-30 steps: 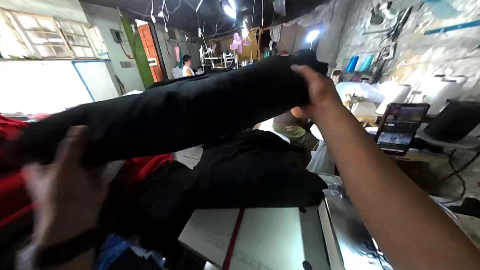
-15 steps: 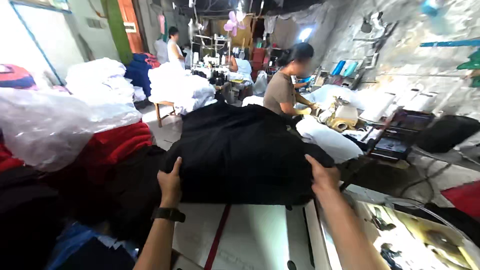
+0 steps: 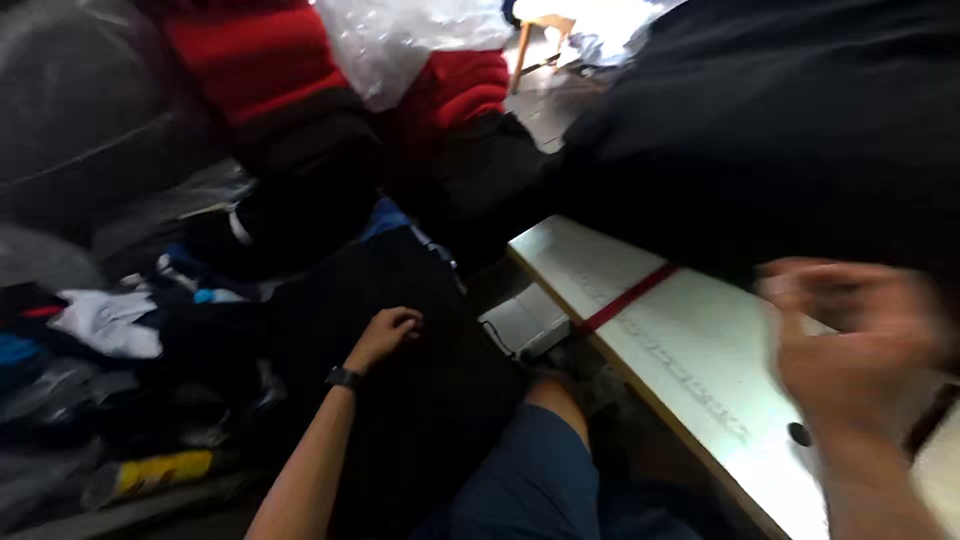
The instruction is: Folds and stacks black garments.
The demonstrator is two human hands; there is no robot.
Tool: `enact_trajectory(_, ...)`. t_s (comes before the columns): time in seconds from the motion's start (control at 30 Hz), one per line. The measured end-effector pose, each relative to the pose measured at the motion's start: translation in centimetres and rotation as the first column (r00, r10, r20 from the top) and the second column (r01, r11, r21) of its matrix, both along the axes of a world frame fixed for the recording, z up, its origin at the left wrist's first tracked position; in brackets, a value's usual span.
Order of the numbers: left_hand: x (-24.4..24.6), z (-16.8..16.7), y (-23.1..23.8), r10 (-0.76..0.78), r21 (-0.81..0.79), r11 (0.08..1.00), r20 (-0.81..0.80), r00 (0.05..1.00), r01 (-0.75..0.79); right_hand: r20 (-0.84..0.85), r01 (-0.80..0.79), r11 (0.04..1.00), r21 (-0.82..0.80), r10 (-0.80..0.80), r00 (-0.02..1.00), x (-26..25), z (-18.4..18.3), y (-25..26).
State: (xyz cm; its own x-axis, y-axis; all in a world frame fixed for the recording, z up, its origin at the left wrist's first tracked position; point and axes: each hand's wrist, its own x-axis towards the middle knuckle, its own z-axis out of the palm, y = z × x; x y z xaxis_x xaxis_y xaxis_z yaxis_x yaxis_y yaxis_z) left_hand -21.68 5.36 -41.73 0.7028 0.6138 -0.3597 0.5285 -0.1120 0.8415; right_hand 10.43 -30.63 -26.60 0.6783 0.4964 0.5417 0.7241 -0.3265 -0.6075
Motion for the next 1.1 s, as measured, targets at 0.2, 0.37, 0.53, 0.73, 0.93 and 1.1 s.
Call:
enact_trajectory(0.2, -14.7, 2.7, -8.7, 0.033, 0.474, 0.88, -0.015, 0.999, -0.022, -0.403, -0.892, 0.381, -0.242, 0.797, 0.45, -16.5, -11.0, 13.0)
enact_trajectory(0.37, -16.3, -0.1, -19.3, -0.082, 0.423, 0.852, -0.472, 0.878, 0.307, -0.547, -0.79, -0.117, -0.601, 0.781, 0.301, -22.7, -15.0, 15.6)
enact_trajectory(0.53, -18.9, 2.0, -19.2, -0.257, 0.123, 0.906, -0.601, 0.756, 0.406, -0.594, -0.767, -0.215, -0.605, 0.763, 0.255, -24.5, -14.2, 16.0)
enact_trajectory(0.73, -17.7, 7.0, -9.9, 0.094, 0.723, 0.671, -0.303, 0.948, 0.165, -0.724, -0.955, 0.232, -0.187, 0.625, 0.294, -27.9, -15.1, 20.3)
enact_trajectory(0.93, -15.8, 4.2, -13.9, 0.007, 0.764, 0.641, -0.101, 0.995, 0.073, -0.909, -0.758, 0.651, -0.027, 0.3, 0.29, -25.3, -18.0, 21.7)
enact_trajectory(1.1, -17.3, -0.5, -18.6, -0.159, 0.44, 0.802, -0.497, 0.853, 0.405, -0.852, -0.837, 0.521, 0.169, 0.504, 0.141, -24.2, -18.9, 21.5)
